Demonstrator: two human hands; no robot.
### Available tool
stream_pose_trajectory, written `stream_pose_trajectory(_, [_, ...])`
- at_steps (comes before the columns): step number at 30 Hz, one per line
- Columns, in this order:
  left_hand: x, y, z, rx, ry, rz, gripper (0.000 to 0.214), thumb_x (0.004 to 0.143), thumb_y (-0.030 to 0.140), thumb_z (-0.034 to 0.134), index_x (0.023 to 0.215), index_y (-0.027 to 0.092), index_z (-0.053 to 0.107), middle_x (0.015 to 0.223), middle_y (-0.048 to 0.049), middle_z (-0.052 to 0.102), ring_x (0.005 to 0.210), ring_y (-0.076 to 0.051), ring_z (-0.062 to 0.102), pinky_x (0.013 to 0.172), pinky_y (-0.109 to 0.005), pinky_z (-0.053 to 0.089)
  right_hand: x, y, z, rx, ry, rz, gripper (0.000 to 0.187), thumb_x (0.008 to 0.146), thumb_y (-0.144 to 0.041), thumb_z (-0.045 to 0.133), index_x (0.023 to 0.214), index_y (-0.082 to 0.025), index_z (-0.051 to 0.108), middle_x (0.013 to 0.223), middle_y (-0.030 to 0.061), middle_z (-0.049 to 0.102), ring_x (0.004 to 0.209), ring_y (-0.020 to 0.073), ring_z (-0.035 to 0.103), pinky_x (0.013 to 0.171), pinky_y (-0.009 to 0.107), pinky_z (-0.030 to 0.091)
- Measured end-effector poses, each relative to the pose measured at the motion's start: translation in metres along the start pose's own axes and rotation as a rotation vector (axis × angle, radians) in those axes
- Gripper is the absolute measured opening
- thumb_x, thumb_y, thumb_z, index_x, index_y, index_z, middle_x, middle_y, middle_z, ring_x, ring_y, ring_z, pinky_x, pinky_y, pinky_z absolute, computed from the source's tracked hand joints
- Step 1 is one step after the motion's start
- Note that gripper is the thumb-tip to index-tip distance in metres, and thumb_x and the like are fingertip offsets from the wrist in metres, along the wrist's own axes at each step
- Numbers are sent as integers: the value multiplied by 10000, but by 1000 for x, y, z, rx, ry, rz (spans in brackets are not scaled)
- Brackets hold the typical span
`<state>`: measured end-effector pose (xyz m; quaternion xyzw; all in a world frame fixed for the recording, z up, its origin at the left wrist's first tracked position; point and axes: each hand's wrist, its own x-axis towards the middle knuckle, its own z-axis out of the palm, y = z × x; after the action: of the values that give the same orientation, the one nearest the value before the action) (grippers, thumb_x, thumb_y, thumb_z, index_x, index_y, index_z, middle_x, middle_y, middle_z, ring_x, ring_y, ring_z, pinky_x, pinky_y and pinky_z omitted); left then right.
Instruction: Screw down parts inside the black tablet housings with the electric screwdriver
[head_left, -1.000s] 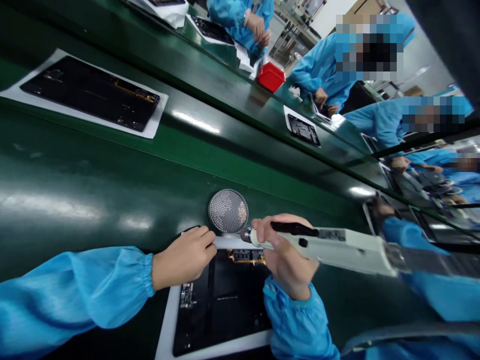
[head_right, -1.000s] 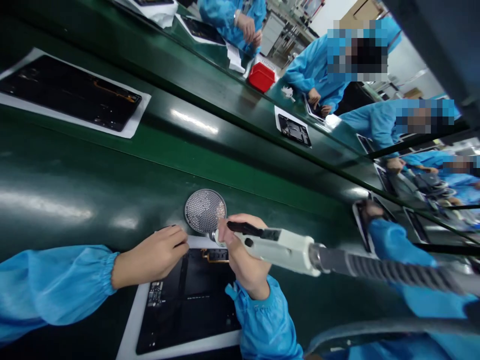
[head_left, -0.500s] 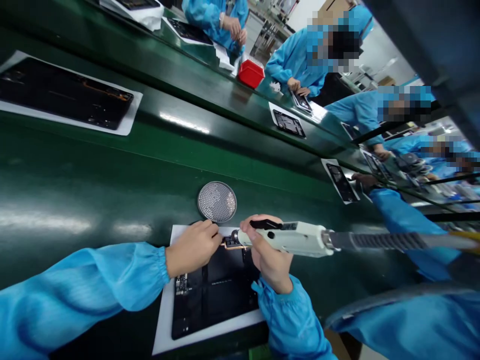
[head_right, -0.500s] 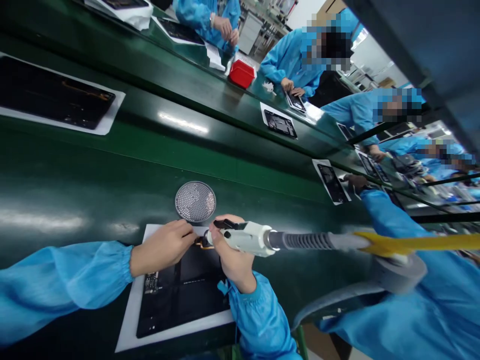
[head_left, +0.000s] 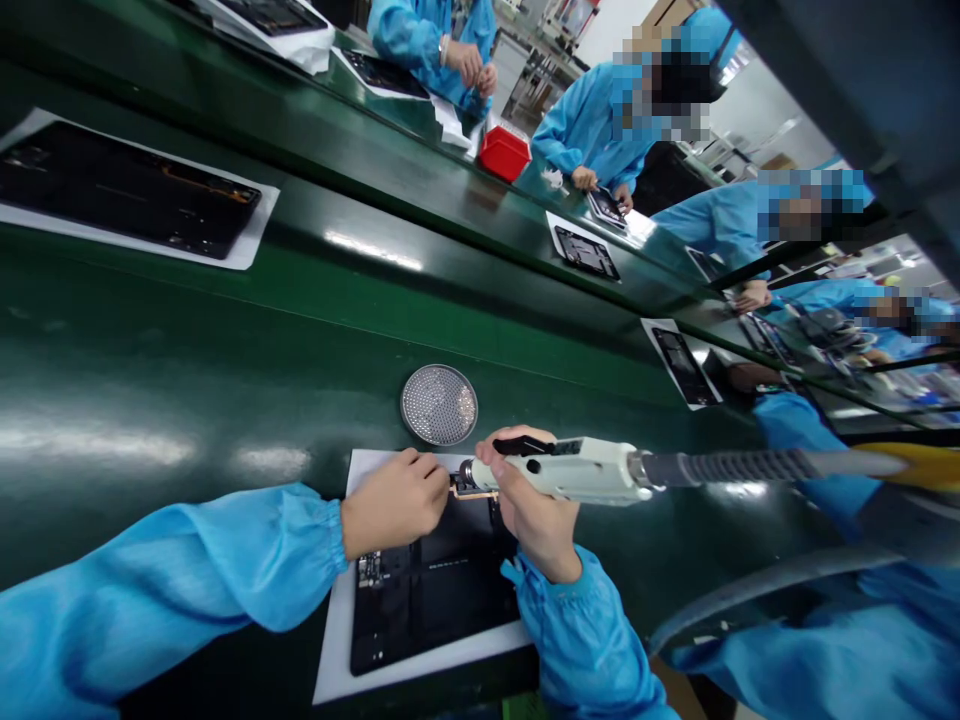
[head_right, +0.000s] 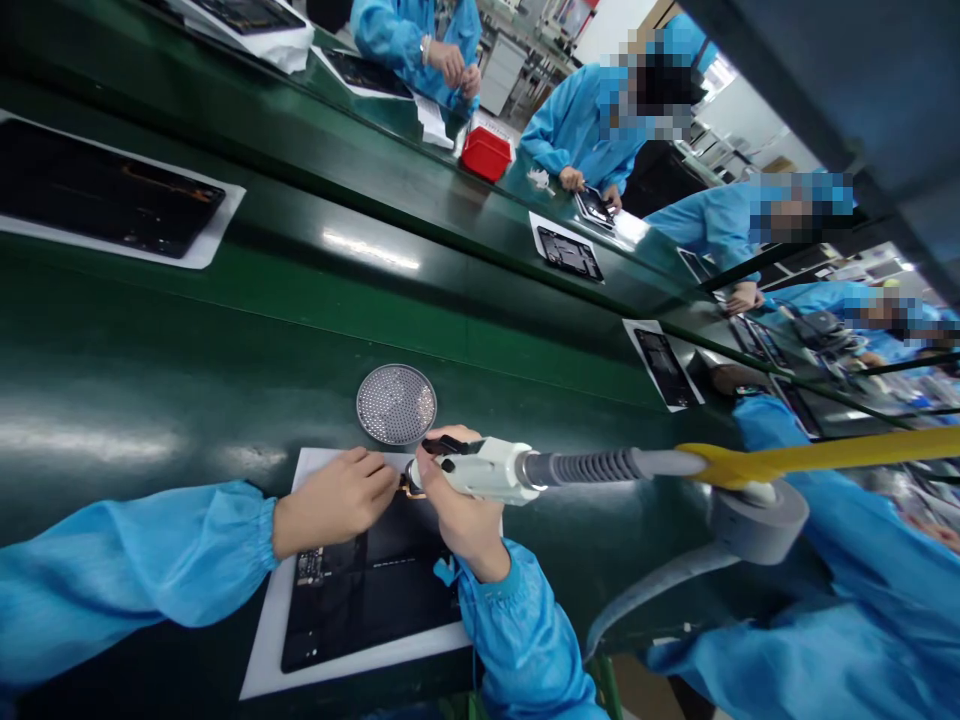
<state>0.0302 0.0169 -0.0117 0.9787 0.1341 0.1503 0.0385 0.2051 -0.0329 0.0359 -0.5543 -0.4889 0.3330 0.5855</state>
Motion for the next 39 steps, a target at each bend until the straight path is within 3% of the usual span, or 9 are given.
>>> stream_pose_trajectory(6, [-7,12,-9,35,-67,-43,186,960,163,574,854,110,717,994,-138,648,853,-260,551,628,-381,359,-2,2,0,-9,3,34,249,870,-257,725,1065,-226,573,933,31,662,849,216,654,844,452,536])
stream_pose_trajectory(16, [-8,29,-17,72,-75,-191,277,946,171,536,1101,56,734,1107,-173,643,976,-301,543,765,-422,403,-12,4,-4,-31,-19,47,200,871,-281,733,1048,-230,654,979,49,656,892,222,651,841,435,547])
stream_pose_trajectory(22, [-10,40,-15,16,-105,-233,492,984,433,519,1202,38,715,1273,-227,620,1118,-374,518,937,-514,373,-12,1,0,-30,2,53,176,871,-273,723,1031,-231,661,954,49,648,872,223,637,821,441,544])
stream_pose_trajectory(27, [-9,47,-10,20,-125,-252,647,993,563,483,1192,-5,718,1260,-264,634,1147,-418,517,959,-560,352,-11,0,1,-25,5,43,187,871,-270,719,1043,-235,655,972,52,641,895,228,633,839,456,540])
stream_pose_trajectory(39, [-9,49,-9,39,-103,-244,668,989,586,475,1177,-1,731,1246,-269,641,1137,-426,524,956,-562,349,-11,0,2,-45,-40,45,147,902,-268,693,1043,-242,660,965,43,640,883,219,634,820,428,520])
